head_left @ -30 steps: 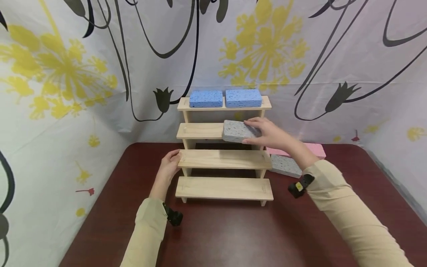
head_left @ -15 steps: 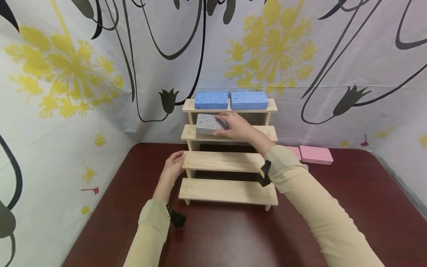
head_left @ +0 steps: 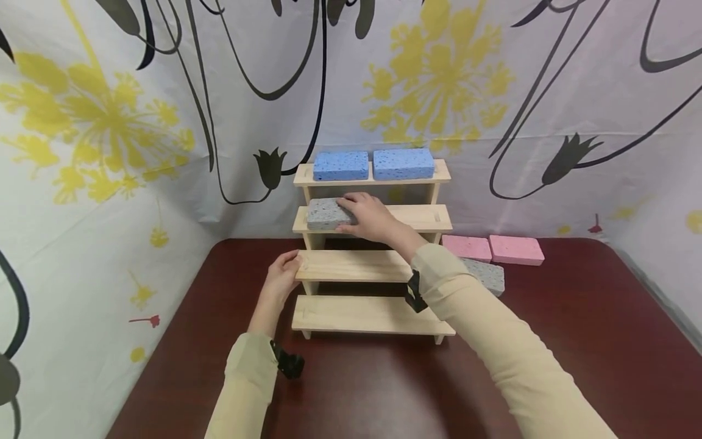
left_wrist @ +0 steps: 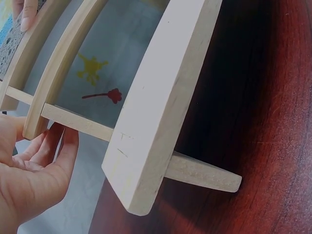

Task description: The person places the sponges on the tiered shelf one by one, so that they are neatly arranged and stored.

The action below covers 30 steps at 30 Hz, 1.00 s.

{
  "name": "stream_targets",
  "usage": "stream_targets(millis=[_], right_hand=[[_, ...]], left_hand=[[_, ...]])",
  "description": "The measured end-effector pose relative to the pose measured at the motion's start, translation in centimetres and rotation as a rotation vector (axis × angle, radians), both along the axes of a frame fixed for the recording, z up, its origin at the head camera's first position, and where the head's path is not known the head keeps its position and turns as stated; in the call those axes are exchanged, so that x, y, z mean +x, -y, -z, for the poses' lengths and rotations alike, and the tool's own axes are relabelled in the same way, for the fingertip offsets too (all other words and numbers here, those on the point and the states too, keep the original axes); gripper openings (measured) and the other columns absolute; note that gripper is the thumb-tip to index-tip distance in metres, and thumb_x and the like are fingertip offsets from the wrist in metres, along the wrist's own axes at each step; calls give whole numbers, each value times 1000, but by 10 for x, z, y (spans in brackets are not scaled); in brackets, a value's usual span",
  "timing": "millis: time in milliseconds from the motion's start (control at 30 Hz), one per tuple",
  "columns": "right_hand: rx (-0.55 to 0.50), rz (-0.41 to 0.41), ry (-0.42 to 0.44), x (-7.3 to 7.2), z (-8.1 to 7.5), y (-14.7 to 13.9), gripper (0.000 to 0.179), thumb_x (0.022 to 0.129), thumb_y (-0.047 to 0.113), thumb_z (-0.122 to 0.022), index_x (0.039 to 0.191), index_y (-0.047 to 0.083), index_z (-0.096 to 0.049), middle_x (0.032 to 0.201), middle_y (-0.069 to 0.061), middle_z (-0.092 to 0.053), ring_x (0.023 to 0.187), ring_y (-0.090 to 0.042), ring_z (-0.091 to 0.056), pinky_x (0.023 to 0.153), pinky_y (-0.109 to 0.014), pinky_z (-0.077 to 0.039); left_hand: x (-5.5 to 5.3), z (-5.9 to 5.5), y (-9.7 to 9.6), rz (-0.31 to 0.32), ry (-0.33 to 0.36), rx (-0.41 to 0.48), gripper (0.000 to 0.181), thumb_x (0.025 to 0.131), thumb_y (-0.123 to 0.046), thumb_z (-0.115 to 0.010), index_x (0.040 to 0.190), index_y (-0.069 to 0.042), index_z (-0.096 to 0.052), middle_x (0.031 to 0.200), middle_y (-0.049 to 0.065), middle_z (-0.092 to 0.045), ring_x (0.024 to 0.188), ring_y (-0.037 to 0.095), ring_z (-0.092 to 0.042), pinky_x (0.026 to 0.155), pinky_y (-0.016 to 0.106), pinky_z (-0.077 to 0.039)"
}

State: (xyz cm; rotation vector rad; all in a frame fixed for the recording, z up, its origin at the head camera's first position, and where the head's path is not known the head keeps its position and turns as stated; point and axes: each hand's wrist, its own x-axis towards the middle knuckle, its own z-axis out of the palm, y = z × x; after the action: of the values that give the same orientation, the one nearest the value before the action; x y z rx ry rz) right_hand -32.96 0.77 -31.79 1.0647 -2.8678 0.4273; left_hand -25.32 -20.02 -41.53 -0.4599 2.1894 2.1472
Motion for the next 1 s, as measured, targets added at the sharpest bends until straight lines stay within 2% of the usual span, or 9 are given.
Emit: stream_targets(millis=[133, 367, 467, 600, 700, 800, 1000], right_hand=[[-103, 16, -19, 6, 5, -13, 74, 85, 44, -61, 143, 11, -30, 149, -15, -24, 135, -38, -23, 109, -57, -21], [-331, -13, -92, 24, 17, -70, 65, 83, 35, -65, 136, 7, -40, 141, -18, -36, 131, -36, -29, 110, -54, -20], [-447, 43, -81, 28, 26, -107, 55, 90, 33, -56, 135, 5, -41, 142, -20, -35, 131, -38, -27, 109, -55, -17], [-575, 193, 5, 32, 44, -157, 51, 98, 32, -38, 138, 0, -36, 144, -25, -28, 134, -43, -20, 108, -60, -12], [-542, 297, 81, 32, 64, -189, 56, 99, 35, -30, 140, -3, -27, 146, -29, -21, 134, -46, -14, 108, -63, -10], [-447, 348, 118, 30, 87, -213, 61, 99, 34, -29, 141, -9, -20, 145, -34, -16, 133, -50, -13, 107, -63, -11], [-128, 442, 264, 38, 132, -239, 87, 94, 49, -37, 140, -14, 1, 144, -38, 4, 133, -53, 0, 104, -67, -8]], left_hand=[[0, 1, -3, 2, 3, 16, 42, 98, -21, -42, 137, -7, -37, 136, 20, -44, 120, 28, -47, 105, 41, -38], [-1, -3, -3, -3, 10, -4, 42, 98, -20, -42, 137, -7, -37, 136, 19, -43, 119, 27, -47, 104, 40, -39], [-2, -6, -3, 3, 7, -5, 42, 98, -21, -42, 137, -7, -37, 137, 19, -43, 120, 27, -46, 104, 39, -40], [-4, -9, -1, 13, 0, 4, 44, 98, -22, -42, 138, -7, -36, 138, 19, -42, 121, 27, -45, 104, 40, -39], [-4, -10, 0, 11, -1, 2, 44, 98, -22, -42, 139, -7, -35, 139, 19, -41, 121, 26, -45, 104, 40, -38], [-3, -10, 1, 5, 8, -9, 44, 98, -23, -41, 139, -9, -35, 139, 17, -41, 122, 25, -44, 105, 39, -38], [0, -3, 1, 3, 29, -14, 45, 98, -24, -41, 140, -11, -33, 140, 16, -40, 124, 25, -44, 106, 39, -36]])
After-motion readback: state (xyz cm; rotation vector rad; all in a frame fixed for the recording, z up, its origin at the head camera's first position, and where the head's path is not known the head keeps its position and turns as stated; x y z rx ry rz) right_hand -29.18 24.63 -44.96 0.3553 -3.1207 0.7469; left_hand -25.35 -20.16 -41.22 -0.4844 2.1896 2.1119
